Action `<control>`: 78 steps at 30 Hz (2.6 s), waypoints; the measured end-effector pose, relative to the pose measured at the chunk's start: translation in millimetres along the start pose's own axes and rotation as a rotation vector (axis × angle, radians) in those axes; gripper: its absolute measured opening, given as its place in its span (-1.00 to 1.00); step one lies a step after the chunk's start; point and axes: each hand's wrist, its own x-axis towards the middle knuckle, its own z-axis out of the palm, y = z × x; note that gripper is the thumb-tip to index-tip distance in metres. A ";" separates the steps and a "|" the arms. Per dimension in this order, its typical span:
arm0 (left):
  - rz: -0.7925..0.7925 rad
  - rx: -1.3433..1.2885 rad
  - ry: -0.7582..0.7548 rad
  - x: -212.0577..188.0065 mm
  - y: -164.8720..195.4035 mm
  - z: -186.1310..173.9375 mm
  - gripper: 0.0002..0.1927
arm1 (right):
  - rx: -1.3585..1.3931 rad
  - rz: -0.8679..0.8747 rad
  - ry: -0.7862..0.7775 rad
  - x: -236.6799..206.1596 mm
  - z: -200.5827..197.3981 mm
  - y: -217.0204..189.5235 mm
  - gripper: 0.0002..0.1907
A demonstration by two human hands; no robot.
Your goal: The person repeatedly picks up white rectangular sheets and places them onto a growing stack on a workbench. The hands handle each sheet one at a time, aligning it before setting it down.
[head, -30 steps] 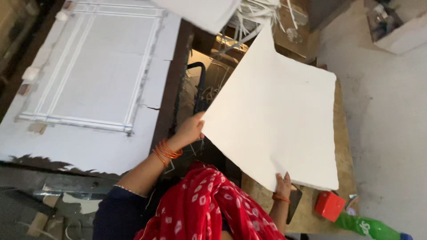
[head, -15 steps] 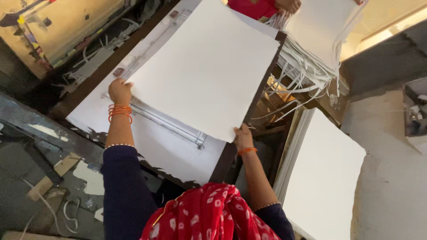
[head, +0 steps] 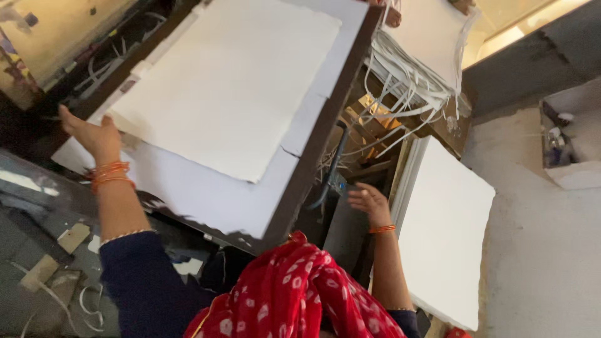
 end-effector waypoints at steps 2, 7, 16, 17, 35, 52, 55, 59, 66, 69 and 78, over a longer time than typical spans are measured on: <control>0.232 -0.218 -0.032 -0.4 -0.3 -27.5 -0.12 | -0.183 0.043 0.305 -22.5 -49.9 27.1 -0.33; 0.461 -0.480 -0.043 -70.3 33.4 -91.3 -0.42 | -1.137 0.733 0.522 -115.0 -117.5 86.9 -0.27; 0.420 -0.664 -0.671 -243.5 90.1 16.3 -0.62 | -1.194 0.586 0.282 -138.9 -166.8 106.0 -0.27; 0.347 -0.677 -0.795 -263.3 82.0 50.4 -0.61 | -1.143 0.646 0.205 -142.9 -174.8 106.2 -0.33; -0.844 -0.080 -1.891 -769.5 1.5 310.1 -0.55 | -0.917 0.557 0.167 -167.6 -204.2 67.8 -0.22; 0.127 0.026 -1.496 -599.4 -16.8 259.0 -0.65 | 0.139 0.384 0.818 -362.1 -259.0 256.2 -0.56; 0.356 -0.087 -1.452 -568.8 50.9 247.3 -0.63 | 0.206 0.128 0.814 -322.2 -236.0 241.3 -0.50; 0.403 -0.120 -1.345 -469.0 118.3 205.7 -0.61 | 0.517 -0.115 0.698 -245.1 -205.0 192.9 -0.43; 0.229 -0.448 -0.929 -236.8 125.8 144.2 -0.71 | 0.542 -0.197 0.394 -68.2 -107.1 49.3 -0.49; 0.200 -0.434 -0.618 -148.8 98.3 135.7 -0.84 | 0.433 -0.124 0.228 10.4 -47.1 3.6 -0.55; -0.116 0.303 -0.113 -51.2 8.9 81.7 -0.66 | 0.288 0.174 0.013 72.4 151.5 -16.4 -0.53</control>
